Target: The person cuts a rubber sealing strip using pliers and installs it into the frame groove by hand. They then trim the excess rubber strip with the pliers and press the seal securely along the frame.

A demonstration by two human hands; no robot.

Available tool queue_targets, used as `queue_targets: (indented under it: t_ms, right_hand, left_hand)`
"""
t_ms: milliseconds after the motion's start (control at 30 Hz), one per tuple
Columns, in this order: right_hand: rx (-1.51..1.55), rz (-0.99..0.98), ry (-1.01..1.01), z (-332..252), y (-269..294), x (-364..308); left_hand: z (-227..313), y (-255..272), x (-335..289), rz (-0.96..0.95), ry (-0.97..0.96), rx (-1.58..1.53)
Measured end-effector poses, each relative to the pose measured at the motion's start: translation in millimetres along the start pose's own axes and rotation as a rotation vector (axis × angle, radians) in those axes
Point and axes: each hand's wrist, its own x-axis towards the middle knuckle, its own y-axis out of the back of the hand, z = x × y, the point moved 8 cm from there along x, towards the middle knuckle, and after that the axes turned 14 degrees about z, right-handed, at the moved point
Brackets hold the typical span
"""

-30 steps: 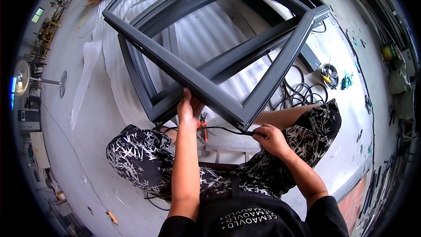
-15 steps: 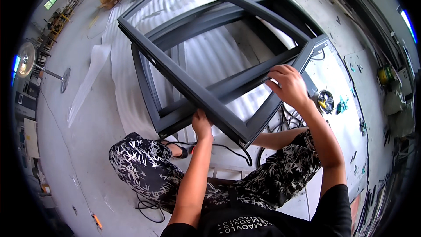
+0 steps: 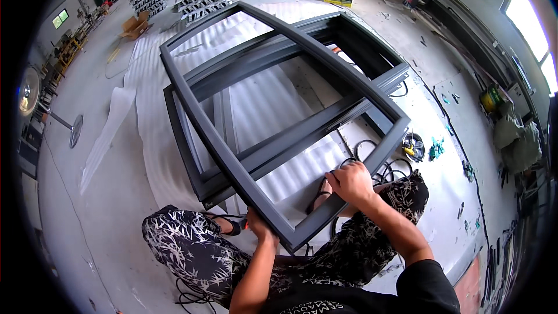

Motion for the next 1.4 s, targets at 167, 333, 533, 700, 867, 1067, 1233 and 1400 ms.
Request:
queue_targets:
  t_ms: [167, 333, 533, 700, 867, 1067, 1233, 1400]
  right_hand:
    - [0.047, 0.07, -0.142, -8, 1, -10]
    - [-0.02, 0.183, -0.222, 0, -23, 23]
    - [-0.037, 0.333, -0.205, 12, -32, 42]
    - [0.002, 0.332, -0.195, 8, -27, 43]
    - [0.218, 0.486, -0.089, -47, 6, 9]
    - [0.431, 0.325, 0.053, -109, 0, -16]
    - [0.372, 0.356, 0.066, -100, -30, 40]
    - [0.14, 0.295, 0.05, -102, -63, 42]
  left_hand:
    - [8, 7, 65, -0.105, -0.079, 0.179]
    - [45, -74, 100, -0.14, -0.024, 0.41]
    - [40, -52, 75, -0.134, -0.086, 0.488]
    - [33, -18, 12, -0.205, 0.014, 0.431]
    - [57, -5, 28, -0.192, -0.185, 0.652]
    - [89, -36, 18, -0.215, -0.896, 0.898]
    - [101, -60, 0, -0.071, -0.994, 1.224]
    - [103, -70, -14, -0.041, -1.295, 1.308]
